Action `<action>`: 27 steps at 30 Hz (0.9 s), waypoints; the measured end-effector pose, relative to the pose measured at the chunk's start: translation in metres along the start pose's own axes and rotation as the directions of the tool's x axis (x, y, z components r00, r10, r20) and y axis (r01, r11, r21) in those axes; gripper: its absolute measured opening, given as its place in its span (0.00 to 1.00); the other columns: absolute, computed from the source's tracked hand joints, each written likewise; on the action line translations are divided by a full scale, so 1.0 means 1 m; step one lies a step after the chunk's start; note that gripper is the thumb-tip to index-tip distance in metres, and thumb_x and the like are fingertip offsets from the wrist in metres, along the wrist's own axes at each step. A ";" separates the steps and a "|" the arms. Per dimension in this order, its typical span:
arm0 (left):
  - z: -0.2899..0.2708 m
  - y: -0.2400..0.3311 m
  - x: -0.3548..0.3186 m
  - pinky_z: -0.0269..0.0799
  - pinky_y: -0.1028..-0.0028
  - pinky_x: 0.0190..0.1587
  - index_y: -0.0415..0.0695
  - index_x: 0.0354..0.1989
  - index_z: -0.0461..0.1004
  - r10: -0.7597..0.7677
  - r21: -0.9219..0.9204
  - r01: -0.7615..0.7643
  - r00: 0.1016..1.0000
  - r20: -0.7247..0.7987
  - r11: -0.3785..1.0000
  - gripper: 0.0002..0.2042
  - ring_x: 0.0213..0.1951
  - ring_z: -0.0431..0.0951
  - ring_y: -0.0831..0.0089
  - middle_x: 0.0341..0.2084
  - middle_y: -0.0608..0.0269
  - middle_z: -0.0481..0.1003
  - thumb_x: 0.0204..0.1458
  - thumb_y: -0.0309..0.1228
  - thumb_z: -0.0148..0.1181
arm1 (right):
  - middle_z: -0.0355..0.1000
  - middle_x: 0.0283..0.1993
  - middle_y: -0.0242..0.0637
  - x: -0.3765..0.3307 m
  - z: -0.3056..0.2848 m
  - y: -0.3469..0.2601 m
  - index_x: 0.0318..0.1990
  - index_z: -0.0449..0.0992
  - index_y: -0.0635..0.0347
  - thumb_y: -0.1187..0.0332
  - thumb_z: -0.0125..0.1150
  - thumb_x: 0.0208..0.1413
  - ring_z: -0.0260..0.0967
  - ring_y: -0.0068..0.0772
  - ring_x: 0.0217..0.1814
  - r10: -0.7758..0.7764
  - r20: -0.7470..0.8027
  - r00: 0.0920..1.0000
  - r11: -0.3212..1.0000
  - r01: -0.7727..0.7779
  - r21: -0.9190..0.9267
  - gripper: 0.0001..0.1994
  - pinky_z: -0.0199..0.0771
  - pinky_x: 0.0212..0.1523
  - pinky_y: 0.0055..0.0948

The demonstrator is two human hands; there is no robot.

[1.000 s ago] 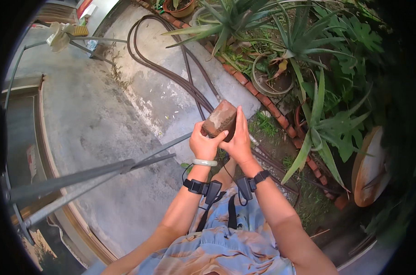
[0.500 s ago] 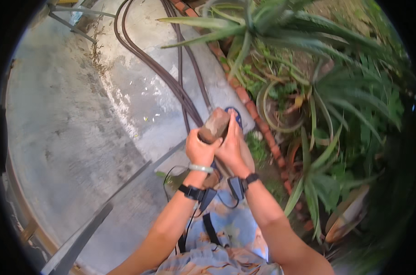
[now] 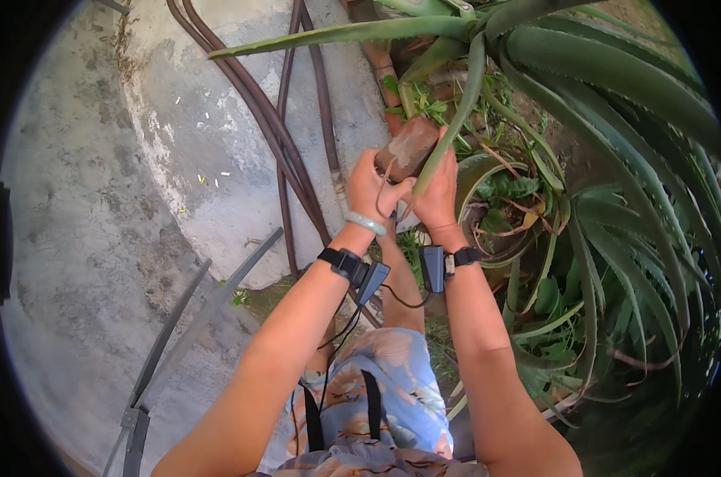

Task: Repositioning bricks around an aloe vera plant and adjusting garden elements.

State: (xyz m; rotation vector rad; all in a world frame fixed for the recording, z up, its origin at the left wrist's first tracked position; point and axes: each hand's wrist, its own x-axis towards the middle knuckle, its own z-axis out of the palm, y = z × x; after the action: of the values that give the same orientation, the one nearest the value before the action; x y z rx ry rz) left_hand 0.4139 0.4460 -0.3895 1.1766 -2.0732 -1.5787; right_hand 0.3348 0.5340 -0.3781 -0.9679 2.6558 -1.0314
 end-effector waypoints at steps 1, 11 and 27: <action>0.009 -0.001 0.009 0.70 0.71 0.37 0.39 0.35 0.68 0.018 -0.034 -0.018 1.000 0.015 0.999 0.24 0.32 0.75 0.66 0.29 0.56 0.73 0.28 0.32 0.72 | 0.57 0.56 0.57 0.006 0.000 0.006 0.62 0.50 0.69 0.62 0.65 0.38 0.55 0.61 0.58 -0.001 0.004 1.000 1.000 0.001 0.001 0.43 0.55 0.58 0.46; 0.078 -0.011 0.075 0.70 0.63 0.38 0.40 0.35 0.66 -0.026 -0.163 0.048 0.990 0.138 0.985 0.25 0.36 0.74 0.51 0.30 0.51 0.73 0.27 0.31 0.72 | 0.42 0.68 0.53 0.060 0.002 0.087 0.67 0.36 0.62 0.67 0.69 0.36 0.42 0.51 0.70 0.069 0.138 0.988 0.992 -0.053 -0.113 0.53 0.48 0.66 0.40; 0.110 -0.046 0.131 0.72 0.70 0.40 0.37 0.42 0.69 0.031 0.003 -0.034 0.949 0.314 0.999 0.28 0.35 0.77 0.62 0.31 0.53 0.76 0.34 0.39 0.72 | 0.64 0.43 0.52 0.092 0.034 0.132 0.47 0.64 0.67 0.64 0.70 0.26 0.62 0.56 0.46 0.056 -0.121 0.991 0.998 -0.059 -0.016 0.35 0.64 0.49 0.43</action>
State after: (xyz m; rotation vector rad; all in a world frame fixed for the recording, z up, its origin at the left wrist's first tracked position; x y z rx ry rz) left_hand 0.2804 0.4192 -0.5029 0.9357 -2.2787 -1.8447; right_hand 0.2055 0.5334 -0.4796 -0.8528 2.7776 -1.0860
